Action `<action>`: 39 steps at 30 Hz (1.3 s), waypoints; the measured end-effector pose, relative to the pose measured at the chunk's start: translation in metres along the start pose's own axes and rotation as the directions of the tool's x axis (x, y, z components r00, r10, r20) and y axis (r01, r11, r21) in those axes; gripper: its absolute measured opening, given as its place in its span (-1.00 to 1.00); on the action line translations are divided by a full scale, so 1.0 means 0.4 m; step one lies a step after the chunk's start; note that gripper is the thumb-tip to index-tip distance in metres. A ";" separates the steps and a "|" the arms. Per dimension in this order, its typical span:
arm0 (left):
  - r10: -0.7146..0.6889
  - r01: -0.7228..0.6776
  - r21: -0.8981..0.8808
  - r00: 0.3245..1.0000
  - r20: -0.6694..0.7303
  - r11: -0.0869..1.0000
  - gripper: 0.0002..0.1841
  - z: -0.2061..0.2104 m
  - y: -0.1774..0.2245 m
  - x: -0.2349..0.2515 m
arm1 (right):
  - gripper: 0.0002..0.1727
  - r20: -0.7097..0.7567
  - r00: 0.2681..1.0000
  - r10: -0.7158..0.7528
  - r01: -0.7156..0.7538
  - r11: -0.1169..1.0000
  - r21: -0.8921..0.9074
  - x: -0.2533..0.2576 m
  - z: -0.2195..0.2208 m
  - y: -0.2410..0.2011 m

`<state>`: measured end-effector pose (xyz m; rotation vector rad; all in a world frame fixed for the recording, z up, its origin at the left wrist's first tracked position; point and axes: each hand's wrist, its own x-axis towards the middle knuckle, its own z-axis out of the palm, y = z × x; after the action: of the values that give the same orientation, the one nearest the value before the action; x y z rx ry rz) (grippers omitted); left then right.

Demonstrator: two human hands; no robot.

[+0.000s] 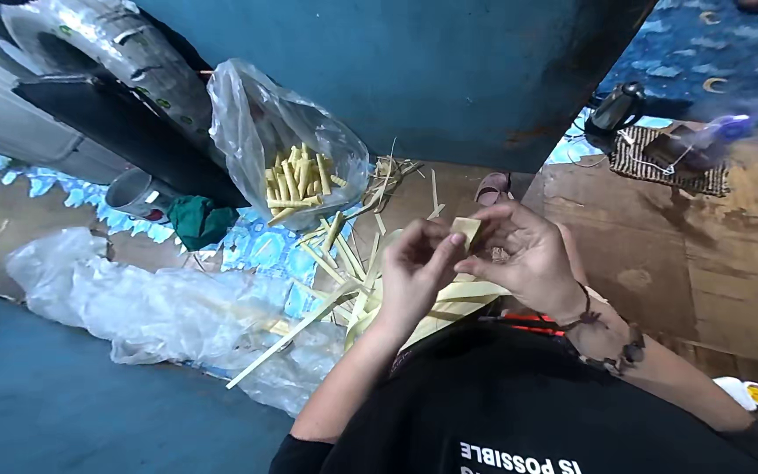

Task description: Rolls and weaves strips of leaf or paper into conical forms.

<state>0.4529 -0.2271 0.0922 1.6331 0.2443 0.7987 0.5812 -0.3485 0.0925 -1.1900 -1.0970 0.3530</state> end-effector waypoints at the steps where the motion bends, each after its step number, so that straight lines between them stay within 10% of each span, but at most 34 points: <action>1: -0.057 0.057 -0.066 0.998 -0.001 0.996 -0.95 -0.003 -0.006 0.005 | -0.53 -0.020 0.999 -0.033 0.033 0.999 -0.007 -0.002 0.004 0.002; 8: -0.264 0.292 -0.200 0.952 0.156 0.935 -0.93 -0.023 0.021 -0.007 | -0.90 -0.054 0.913 -0.404 0.368 0.874 -0.318 -0.001 -0.002 0.023; 14: -0.133 0.140 -0.044 0.982 0.138 0.989 -0.94 -0.027 0.010 -0.008 | -0.83 0.058 0.993 0.102 -0.101 0.995 -0.017 0.015 -0.027 0.000; 18: -0.115 0.115 0.006 0.989 0.095 0.993 -0.92 -0.025 -0.010 -0.006 | -0.89 0.041 0.999 -0.009 0.018 0.974 -0.227 0.013 -0.019 0.005; 22: 0.041 -0.040 0.143 0.999 -0.004 0.989 -0.78 -0.004 -0.026 -0.005 | -0.90 -0.039 0.965 0.258 -0.250 0.958 0.141 0.004 -0.007 0.033; 27: 0.316 -0.347 0.562 0.936 0.154 0.751 -0.79 0.016 -0.100 -0.012 | -0.93 -0.119 0.902 0.416 -0.414 0.909 0.040 0.010 -0.011 0.054; 33: -0.151 0.151 0.120 0.988 -0.007 0.981 -0.86 -0.005 -0.097 0.004 | -0.91 -0.148 0.986 0.082 -0.109 0.976 -0.188 0.007 0.002 0.051; 36: -0.330 0.329 -0.071 0.944 -0.005 0.942 -0.83 -0.016 -0.070 0.012 | -0.86 0.086 0.922 -0.377 0.355 0.736 -0.576 -0.015 0.008 0.077; 39: -0.267 0.274 -0.128 0.961 0.071 0.953 -0.83 -0.024 -0.029 -0.004 | -0.84 0.252 0.839 -0.482 0.528 0.610 -0.591 -0.022 -0.009 0.092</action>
<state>0.4492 -0.2176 0.0809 1.4510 0.3602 0.5502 0.5911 -0.3425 0.0564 -1.3865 -1.6359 -0.4884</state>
